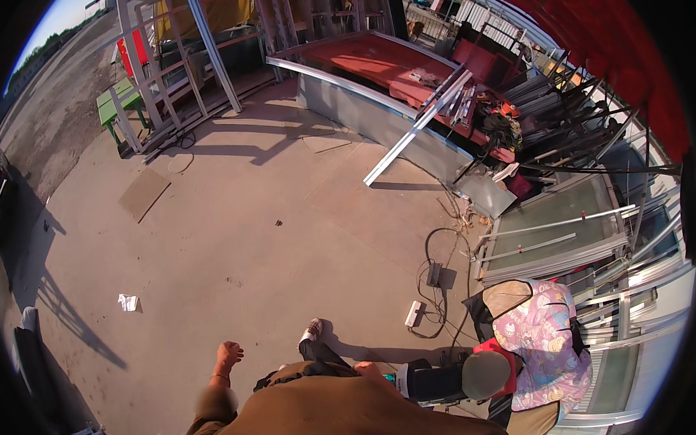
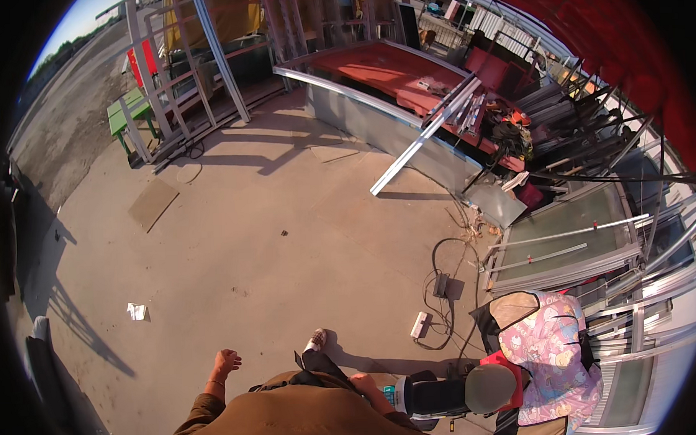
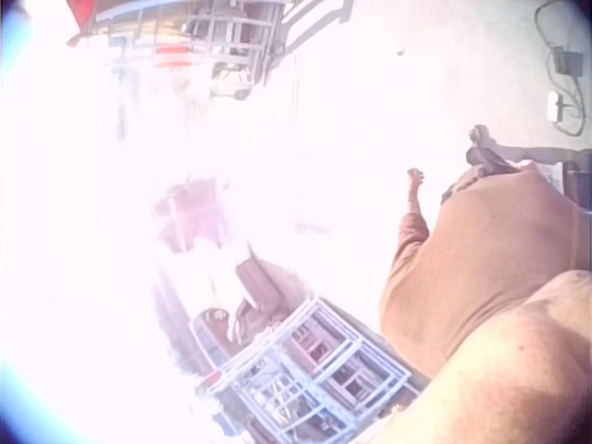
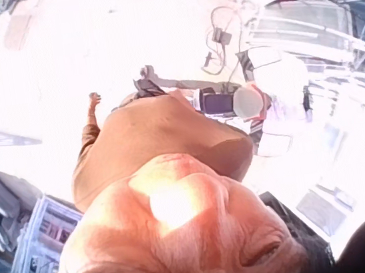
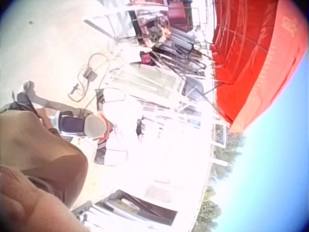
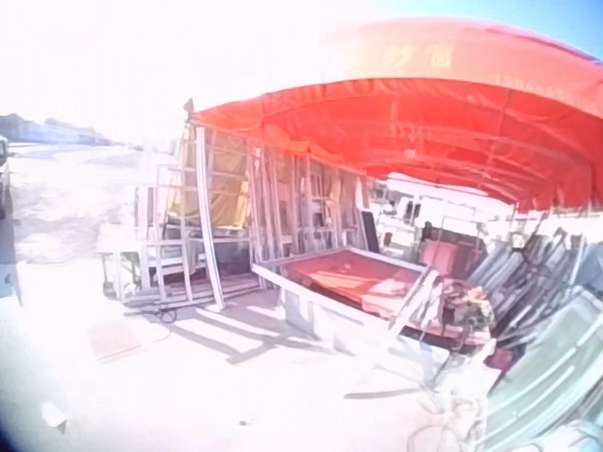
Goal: The person walks through an outdoor yard filled with window frames and glass, then uses a tape measure to measure a large glass pane in the back of a pickup truck and several aluminum window frame profiles on a red workbench.
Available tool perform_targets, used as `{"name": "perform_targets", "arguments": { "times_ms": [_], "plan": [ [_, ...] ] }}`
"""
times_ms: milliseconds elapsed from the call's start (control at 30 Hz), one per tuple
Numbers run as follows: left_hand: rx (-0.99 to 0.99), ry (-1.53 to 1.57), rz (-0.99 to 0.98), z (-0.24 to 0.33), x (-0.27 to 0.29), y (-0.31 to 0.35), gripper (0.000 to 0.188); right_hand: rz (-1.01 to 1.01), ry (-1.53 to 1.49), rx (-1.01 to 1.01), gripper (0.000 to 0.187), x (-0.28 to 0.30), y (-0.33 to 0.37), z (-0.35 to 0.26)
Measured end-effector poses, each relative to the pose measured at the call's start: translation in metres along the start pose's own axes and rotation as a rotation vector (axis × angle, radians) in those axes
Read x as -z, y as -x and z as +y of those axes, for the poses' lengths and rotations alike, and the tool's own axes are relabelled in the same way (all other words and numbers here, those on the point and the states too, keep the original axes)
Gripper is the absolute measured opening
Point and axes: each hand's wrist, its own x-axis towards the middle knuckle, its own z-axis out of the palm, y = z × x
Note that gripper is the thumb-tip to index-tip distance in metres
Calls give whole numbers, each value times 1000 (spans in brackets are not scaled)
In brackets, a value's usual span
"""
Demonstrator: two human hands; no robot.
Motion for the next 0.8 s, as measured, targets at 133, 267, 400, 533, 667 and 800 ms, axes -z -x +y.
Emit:
{"name": "perform_targets", "arguments": {
  "times_ms": [133, 267, 400, 533, 667, 800],
  "plan": [
    [107, 90, 15, 33, -25, -16, 29, -190, -10, -2, 20, 42, -58, -1],
    [161, 116, -110, 45, -44, -25, 32, -273, -211, -246, 23, 98, -139, -26],
    [42, -273, -118, 38, -46, -49, 19, 72, -369, -316, 28, 132, -196, -95],
    [-344, -621, -157, 42, -45, -100, 19, 126, -431, -113, 29, 156, -241, -160],
    [53, -424, -202, 111, -42, -180, 16, 191, -536, -235, 22, 154, -263, -165],
    [244, -169, -93, 237, -71, -271, 21, 90, -225, -372, 20, 149, -248, -124]
  ]
}}
